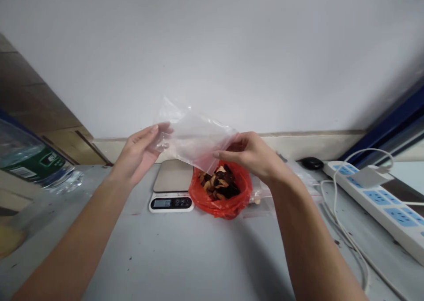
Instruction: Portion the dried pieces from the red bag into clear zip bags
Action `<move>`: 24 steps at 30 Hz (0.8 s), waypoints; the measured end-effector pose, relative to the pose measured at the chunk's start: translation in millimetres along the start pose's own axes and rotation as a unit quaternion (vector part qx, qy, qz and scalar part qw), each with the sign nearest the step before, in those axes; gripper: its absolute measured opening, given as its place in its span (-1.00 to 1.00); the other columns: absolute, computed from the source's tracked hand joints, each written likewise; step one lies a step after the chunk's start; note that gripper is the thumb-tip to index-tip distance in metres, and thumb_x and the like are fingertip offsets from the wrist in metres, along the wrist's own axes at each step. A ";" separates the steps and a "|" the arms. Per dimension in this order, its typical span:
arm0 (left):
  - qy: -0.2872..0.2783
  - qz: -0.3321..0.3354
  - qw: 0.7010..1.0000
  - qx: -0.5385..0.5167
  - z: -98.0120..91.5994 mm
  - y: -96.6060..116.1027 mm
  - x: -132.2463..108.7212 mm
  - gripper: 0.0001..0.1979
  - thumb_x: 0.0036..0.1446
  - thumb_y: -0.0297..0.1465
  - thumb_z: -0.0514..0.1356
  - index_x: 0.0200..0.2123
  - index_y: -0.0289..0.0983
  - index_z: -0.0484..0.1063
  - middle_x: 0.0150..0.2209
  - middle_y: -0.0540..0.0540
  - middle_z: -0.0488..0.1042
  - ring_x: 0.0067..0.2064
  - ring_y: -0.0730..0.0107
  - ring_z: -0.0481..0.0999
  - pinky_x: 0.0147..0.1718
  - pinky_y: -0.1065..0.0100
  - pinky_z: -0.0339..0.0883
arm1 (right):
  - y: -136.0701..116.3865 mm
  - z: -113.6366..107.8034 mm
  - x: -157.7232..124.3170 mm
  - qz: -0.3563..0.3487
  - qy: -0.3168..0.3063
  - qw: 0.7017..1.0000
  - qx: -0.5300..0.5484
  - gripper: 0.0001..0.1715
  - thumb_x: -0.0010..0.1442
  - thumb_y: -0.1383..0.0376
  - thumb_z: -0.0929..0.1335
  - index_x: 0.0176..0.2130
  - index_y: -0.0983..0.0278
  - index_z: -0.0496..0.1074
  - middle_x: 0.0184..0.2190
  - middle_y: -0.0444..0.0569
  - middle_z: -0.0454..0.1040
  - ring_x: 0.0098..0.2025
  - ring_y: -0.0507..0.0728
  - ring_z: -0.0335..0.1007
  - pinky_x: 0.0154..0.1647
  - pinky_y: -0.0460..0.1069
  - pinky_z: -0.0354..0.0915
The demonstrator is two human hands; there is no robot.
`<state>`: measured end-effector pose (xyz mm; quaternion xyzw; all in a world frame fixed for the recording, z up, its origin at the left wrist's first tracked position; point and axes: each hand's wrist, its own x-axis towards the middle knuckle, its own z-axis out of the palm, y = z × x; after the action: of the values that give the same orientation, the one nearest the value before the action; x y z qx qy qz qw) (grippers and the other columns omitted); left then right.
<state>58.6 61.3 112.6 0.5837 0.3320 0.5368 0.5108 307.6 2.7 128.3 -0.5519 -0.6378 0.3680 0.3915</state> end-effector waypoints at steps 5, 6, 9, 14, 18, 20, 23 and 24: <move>0.099 -0.055 0.980 0.162 -66.3 -24.7 -24.5 -0.39 -0.09 0.15 0.39 -0.22 -0.27 0.65 -0.09 -0.22 0.67 -0.01 0.10 0.59 -0.18 0.31 0.45 | -2.1 50.1 9.9 -0.095 0.125 0.987 0.031 -0.62 0.12 0.01 0.49 -0.28 0.28 0.68 -0.39 0.03 0.69 -0.37 0.19 0.61 -0.36 0.03 0.48; 0.122 -0.059 0.968 0.214 -81.2 -28.4 -31.0 -0.36 -0.09 0.18 0.35 -0.21 -0.27 0.64 -0.11 -0.22 0.67 -0.03 0.09 0.59 -0.20 0.31 0.44 | -2.1 62.9 13.0 -0.126 0.147 0.981 0.011 -0.65 0.17 0.06 0.48 -0.24 0.28 0.68 -0.37 0.03 0.70 -0.37 0.19 0.61 -0.35 0.03 0.48; 0.184 -0.115 0.921 0.322 -123.4 -36.9 -50.1 -0.39 0.00 0.19 0.21 -0.23 -0.24 0.57 -0.27 -0.15 0.63 -0.15 0.14 0.59 -0.28 0.32 0.40 | -3.4 106.2 23.4 -0.264 0.177 0.944 -0.089 -0.74 0.30 0.22 0.40 -0.16 0.26 0.69 -0.28 0.03 0.72 -0.36 0.15 0.59 -0.31 0.02 0.47; 0.172 -0.210 0.907 0.323 -165.7 -42.2 -70.1 -0.38 0.15 0.24 0.00 -0.36 -0.22 0.42 -0.60 -0.02 0.42 -0.54 0.26 0.48 -0.53 0.33 0.32 | -15.2 186.6 29.2 -0.382 0.032 0.868 -0.316 -0.71 0.42 0.38 0.30 -0.10 0.25 0.63 -0.19 0.04 0.70 -0.20 0.16 0.54 -0.34 -0.02 0.33; 0.109 -0.232 0.915 0.312 -173.4 -44.2 -75.7 -0.43 0.14 0.22 0.07 -0.33 -0.21 0.36 -0.58 0.00 0.45 -0.54 0.27 0.50 -0.52 0.33 0.37 | -18.5 234.7 19.7 -0.332 -0.165 0.823 -0.431 -0.76 0.40 0.43 0.32 -0.10 0.27 0.60 -0.20 0.04 0.66 -0.10 0.19 0.51 -0.32 -0.03 0.34; 0.075 -0.220 0.918 0.320 -173.6 -47.7 -77.4 -0.53 0.10 0.11 0.20 -0.29 -0.20 0.34 -0.57 0.04 0.45 -0.54 0.30 0.50 -0.49 0.34 0.38 | -14.0 247.5 14.9 -0.315 -0.214 0.809 -0.448 -0.77 0.41 0.40 0.32 -0.10 0.28 0.60 -0.17 0.07 0.65 -0.08 0.20 0.51 -0.31 -0.02 0.37; 0.030 -0.188 0.915 0.356 -172.9 -55.5 -79.1 -0.68 0.01 -0.15 0.34 -0.26 -0.20 0.38 -0.59 0.11 0.38 -0.54 0.35 0.43 -0.49 0.39 0.31 | -4.5 254.8 10.7 -0.307 -0.223 0.807 -0.452 -0.75 0.43 0.35 0.31 -0.09 0.27 0.60 -0.12 0.09 0.63 -0.08 0.20 0.52 -0.30 0.00 0.40; 0.020 -0.173 0.912 0.372 -172.5 -57.9 -79.2 -0.71 -0.01 -0.22 0.35 -0.24 -0.20 0.41 -0.59 0.12 0.36 -0.53 0.35 0.41 -0.48 0.38 0.30 | -1.9 255.2 9.9 -0.306 -0.223 0.807 -0.454 -0.74 0.44 0.33 0.30 -0.09 0.27 0.60 -0.11 0.10 0.62 -0.07 0.20 0.52 -0.29 0.00 0.41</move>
<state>-114.8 43.4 17.7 0.6538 0.6139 0.2890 0.3349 74.8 2.8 23.0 -0.3458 -0.9376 0.0108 0.0355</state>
